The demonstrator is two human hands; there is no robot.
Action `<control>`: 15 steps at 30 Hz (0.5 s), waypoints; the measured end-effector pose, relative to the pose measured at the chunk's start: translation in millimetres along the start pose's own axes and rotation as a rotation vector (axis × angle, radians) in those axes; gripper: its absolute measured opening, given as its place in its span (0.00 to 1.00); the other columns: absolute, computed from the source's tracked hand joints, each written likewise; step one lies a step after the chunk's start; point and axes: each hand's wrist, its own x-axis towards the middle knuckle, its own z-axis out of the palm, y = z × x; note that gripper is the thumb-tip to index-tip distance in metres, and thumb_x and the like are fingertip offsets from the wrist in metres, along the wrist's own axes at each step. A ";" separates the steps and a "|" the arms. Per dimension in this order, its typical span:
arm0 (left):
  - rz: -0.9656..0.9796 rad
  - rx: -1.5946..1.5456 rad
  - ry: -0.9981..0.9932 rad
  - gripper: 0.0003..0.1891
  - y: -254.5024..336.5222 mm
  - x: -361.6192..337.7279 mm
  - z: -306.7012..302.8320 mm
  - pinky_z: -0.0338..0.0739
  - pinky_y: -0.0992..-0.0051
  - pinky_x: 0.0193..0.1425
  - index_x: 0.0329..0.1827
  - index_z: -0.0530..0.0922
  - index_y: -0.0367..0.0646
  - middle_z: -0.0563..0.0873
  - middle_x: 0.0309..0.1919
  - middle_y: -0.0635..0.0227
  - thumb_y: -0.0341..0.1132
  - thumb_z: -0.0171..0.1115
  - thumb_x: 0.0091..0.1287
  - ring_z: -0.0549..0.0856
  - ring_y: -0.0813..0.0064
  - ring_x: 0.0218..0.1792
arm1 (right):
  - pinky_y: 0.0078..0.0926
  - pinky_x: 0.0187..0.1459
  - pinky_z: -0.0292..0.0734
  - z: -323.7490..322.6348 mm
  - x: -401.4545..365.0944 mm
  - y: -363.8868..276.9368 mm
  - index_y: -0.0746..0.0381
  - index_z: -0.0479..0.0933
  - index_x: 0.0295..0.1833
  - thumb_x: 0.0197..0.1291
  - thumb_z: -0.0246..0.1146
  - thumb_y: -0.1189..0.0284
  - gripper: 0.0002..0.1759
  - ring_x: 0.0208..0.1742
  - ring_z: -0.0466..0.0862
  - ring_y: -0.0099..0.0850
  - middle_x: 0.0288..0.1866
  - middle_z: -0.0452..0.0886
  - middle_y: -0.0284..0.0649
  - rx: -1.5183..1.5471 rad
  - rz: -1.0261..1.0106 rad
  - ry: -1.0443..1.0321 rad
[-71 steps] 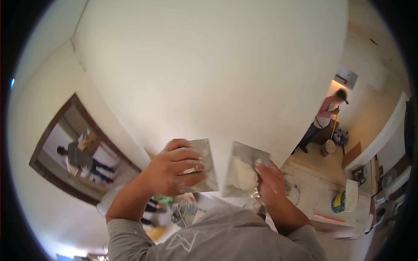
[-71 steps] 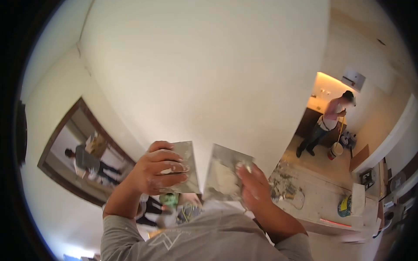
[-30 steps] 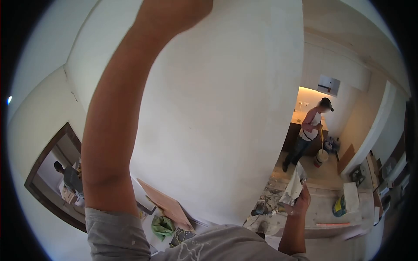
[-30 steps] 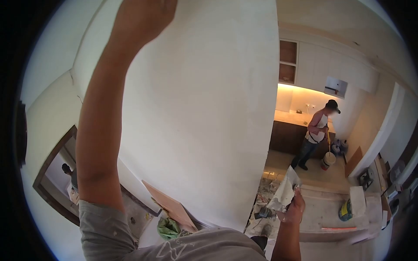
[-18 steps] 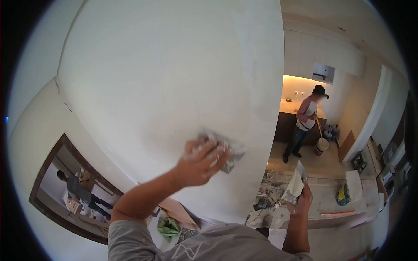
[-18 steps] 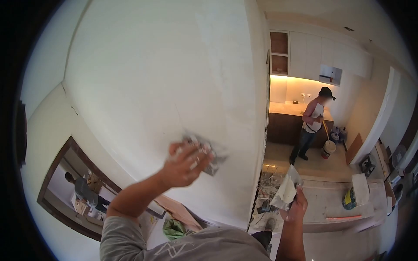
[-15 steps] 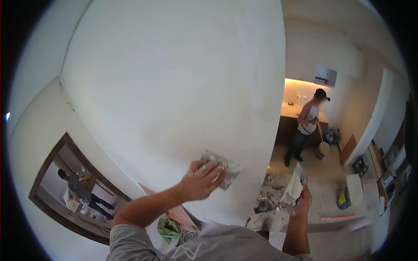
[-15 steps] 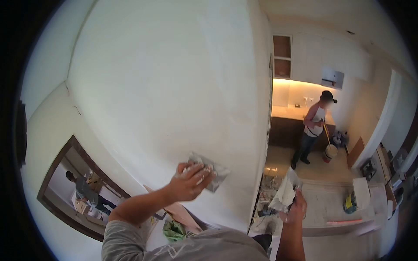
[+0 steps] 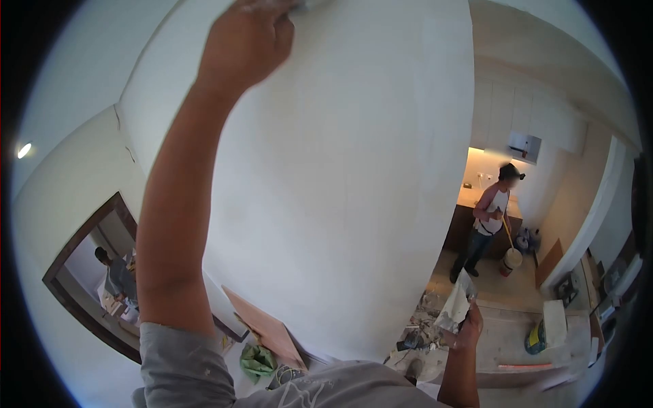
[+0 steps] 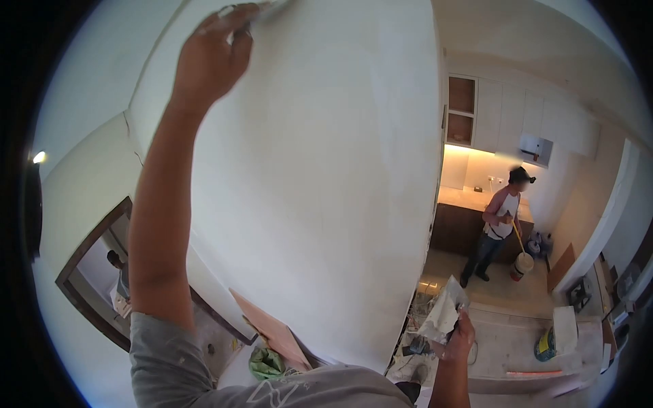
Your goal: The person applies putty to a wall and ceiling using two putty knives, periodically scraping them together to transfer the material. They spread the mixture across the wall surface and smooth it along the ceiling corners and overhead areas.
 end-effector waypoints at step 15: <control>-0.418 -0.767 -0.436 0.19 155.5 -343.5 -40.2 0.74 0.64 0.58 0.50 0.83 0.42 0.85 0.48 0.60 0.23 0.62 0.52 0.84 0.61 0.50 | 0.35 0.53 0.81 9.6 -43.7 4.0 0.66 0.74 0.60 0.71 0.54 0.63 0.21 0.53 0.85 0.34 0.52 0.84 0.42 -0.111 0.034 0.031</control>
